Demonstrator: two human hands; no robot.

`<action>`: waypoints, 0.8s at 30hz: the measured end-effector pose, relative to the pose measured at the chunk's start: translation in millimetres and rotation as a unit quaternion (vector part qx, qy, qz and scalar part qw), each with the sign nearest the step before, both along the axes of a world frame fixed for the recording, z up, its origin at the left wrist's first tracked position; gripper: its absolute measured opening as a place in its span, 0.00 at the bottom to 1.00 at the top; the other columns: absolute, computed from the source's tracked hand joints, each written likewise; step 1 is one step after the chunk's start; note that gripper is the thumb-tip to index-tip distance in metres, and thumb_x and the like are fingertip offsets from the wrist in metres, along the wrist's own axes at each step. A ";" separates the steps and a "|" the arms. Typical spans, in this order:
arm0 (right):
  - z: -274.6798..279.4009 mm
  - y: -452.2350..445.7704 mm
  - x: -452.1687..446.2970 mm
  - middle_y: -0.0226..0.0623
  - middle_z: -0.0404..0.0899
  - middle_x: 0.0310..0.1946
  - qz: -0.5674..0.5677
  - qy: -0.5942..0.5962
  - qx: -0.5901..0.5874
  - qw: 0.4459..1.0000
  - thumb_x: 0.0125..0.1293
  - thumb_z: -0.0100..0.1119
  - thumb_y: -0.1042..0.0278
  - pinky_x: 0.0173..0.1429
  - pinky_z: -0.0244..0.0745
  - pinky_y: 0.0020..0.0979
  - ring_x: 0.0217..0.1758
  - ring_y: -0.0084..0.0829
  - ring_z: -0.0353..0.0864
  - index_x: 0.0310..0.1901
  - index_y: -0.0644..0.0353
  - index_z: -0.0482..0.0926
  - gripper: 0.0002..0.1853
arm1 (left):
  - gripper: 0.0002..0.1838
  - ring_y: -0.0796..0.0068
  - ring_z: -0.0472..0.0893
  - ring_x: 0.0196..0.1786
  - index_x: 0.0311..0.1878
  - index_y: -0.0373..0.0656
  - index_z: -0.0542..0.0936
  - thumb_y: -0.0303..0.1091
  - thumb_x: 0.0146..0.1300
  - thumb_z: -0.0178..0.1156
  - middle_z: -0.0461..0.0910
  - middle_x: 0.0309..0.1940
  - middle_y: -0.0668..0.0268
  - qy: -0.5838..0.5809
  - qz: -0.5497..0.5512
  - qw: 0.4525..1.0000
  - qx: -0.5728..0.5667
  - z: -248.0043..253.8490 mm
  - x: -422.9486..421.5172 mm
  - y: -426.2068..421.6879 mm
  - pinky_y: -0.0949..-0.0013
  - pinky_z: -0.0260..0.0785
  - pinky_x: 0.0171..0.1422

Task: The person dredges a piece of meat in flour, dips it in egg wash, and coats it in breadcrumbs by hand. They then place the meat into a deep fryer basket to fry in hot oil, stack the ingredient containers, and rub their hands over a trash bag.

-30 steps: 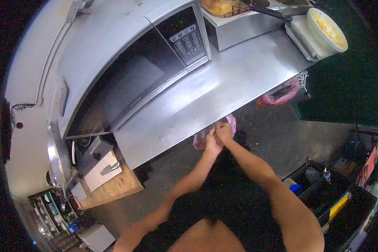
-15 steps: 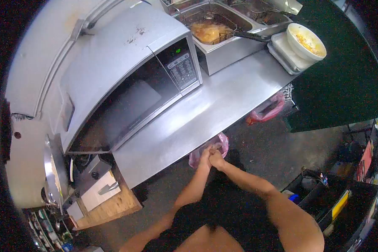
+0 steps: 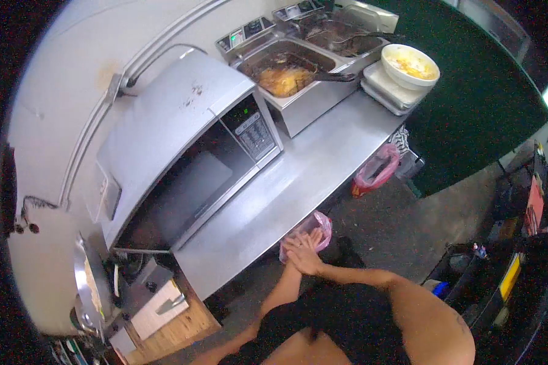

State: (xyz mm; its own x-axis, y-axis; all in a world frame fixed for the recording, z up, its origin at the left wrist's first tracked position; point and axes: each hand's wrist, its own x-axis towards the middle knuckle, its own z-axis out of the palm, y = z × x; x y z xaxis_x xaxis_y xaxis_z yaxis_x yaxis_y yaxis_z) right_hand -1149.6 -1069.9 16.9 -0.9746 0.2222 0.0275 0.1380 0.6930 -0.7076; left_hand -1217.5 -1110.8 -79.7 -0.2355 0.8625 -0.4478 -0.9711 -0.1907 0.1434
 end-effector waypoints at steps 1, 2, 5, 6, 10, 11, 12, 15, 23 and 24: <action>-0.2 15.7 2.9 0.41 0.62 0.63 0.048 0.071 -0.014 0.996 0.69 0.38 0.58 0.72 0.39 0.49 0.69 0.43 0.56 0.61 0.54 0.67 0.22 | 0.22 0.70 0.71 0.55 0.49 0.43 0.74 0.51 0.65 0.45 0.74 0.52 0.62 0.003 -0.007 1.000 0.011 3.3 2.3 1.9 0.62 0.60 0.60; -8.4 29.0 5.1 0.40 0.62 0.64 0.031 0.061 -0.022 0.997 0.68 0.38 0.59 0.71 0.42 0.51 0.69 0.43 0.56 0.60 0.55 0.68 0.22 | 0.23 0.69 0.71 0.57 0.51 0.43 0.74 0.52 0.65 0.44 0.74 0.54 0.61 0.012 -0.020 1.000 0.015 12.6 2.7 2.9 0.60 0.58 0.63; -53.0 57.3 25.4 0.41 0.66 0.60 -0.039 -0.035 0.018 0.998 0.65 0.41 0.60 0.67 0.50 0.51 0.64 0.45 0.62 0.56 0.58 0.70 0.21 | 0.26 0.68 0.65 0.63 0.59 0.44 0.67 0.53 0.67 0.39 0.66 0.61 0.61 0.105 -0.059 0.991 -0.057 94.1 22.1 -3.0 0.59 0.53 0.67; -58.6 64.8 32.9 0.44 0.71 0.56 -0.082 -0.102 0.083 0.988 0.63 0.43 0.60 0.66 0.54 0.46 0.60 0.46 0.66 0.56 0.58 0.71 0.21 | 0.27 0.67 0.63 0.65 0.61 0.44 0.65 0.53 0.67 0.38 0.63 0.63 0.60 0.139 -0.069 0.985 -0.081 126.1 24.6 -5.5 0.59 0.51 0.68; -104.4 46.6 15.8 0.47 0.74 0.50 -0.297 -0.028 -0.354 0.886 0.67 0.37 0.49 0.59 0.63 0.42 0.55 0.44 0.71 0.53 0.60 0.71 0.24 | 0.27 0.57 0.59 0.69 0.65 0.41 0.64 0.46 0.66 0.41 0.58 0.67 0.54 0.540 -0.061 0.832 -0.114 154.3 34.4 -0.4 0.59 0.48 0.70; -100.8 45.9 13.4 0.47 0.74 0.50 -0.247 -0.012 -0.515 0.821 0.66 0.38 0.45 0.59 0.64 0.42 0.55 0.44 0.71 0.53 0.59 0.71 0.26 | 0.26 0.55 0.58 0.69 0.63 0.40 0.65 0.43 0.65 0.43 0.58 0.67 0.53 0.683 -0.035 0.722 -0.106 141.8 37.5 2.1 0.59 0.48 0.70; -60.3 37.5 20.0 0.47 0.73 0.50 -0.188 -0.017 -0.661 0.727 0.64 0.39 0.40 0.60 0.64 0.43 0.55 0.44 0.71 0.52 0.59 0.71 0.29 | 0.25 0.53 0.58 0.69 0.62 0.38 0.67 0.41 0.65 0.44 0.57 0.67 0.52 0.800 -0.012 0.588 -0.114 127.1 38.2 -3.1 0.59 0.48 0.71; 6.8 52.2 0.2 0.51 0.70 0.55 -0.093 -0.058 -0.888 0.446 0.61 0.41 0.31 0.63 0.63 0.44 0.58 0.45 0.69 0.54 0.61 0.68 0.38 | 0.24 0.50 0.57 0.69 0.61 0.43 0.69 0.34 0.60 0.46 0.61 0.65 0.49 0.869 0.047 0.472 -0.142 106.2 16.6 -29.1 0.56 0.43 0.73; 73.1 78.7 -15.5 0.46 0.78 0.39 -0.043 -0.151 -0.668 0.728 0.64 0.49 0.63 0.49 0.75 0.35 0.38 0.34 0.79 0.51 0.73 0.70 0.20 | 0.21 0.55 0.72 0.58 0.51 0.44 0.76 0.19 0.54 0.48 0.75 0.51 0.53 0.680 -0.139 0.551 -0.463 75.3 24.5 -104.6 0.60 0.66 0.60; 54.2 91.3 -12.9 0.43 0.79 0.34 -0.026 -0.166 -0.595 0.786 0.62 0.50 0.68 0.45 0.77 0.34 0.32 0.30 0.80 0.49 0.73 0.72 0.18 | 0.20 0.54 0.72 0.57 0.50 0.44 0.76 0.20 0.53 0.48 0.75 0.49 0.53 0.696 -0.064 0.548 -0.460 73.4 23.1 -103.5 0.59 0.65 0.60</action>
State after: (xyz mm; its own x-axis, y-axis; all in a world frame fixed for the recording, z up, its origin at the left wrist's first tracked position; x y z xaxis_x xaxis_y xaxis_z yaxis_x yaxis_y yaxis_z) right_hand -1162.5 -978.6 71.1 -0.8731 -0.0623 -0.4835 0.4581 -0.4442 -0.7700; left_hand -1194.4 -1214.3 -6.3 -0.8649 0.4721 -0.1708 0.2034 0.6406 0.7405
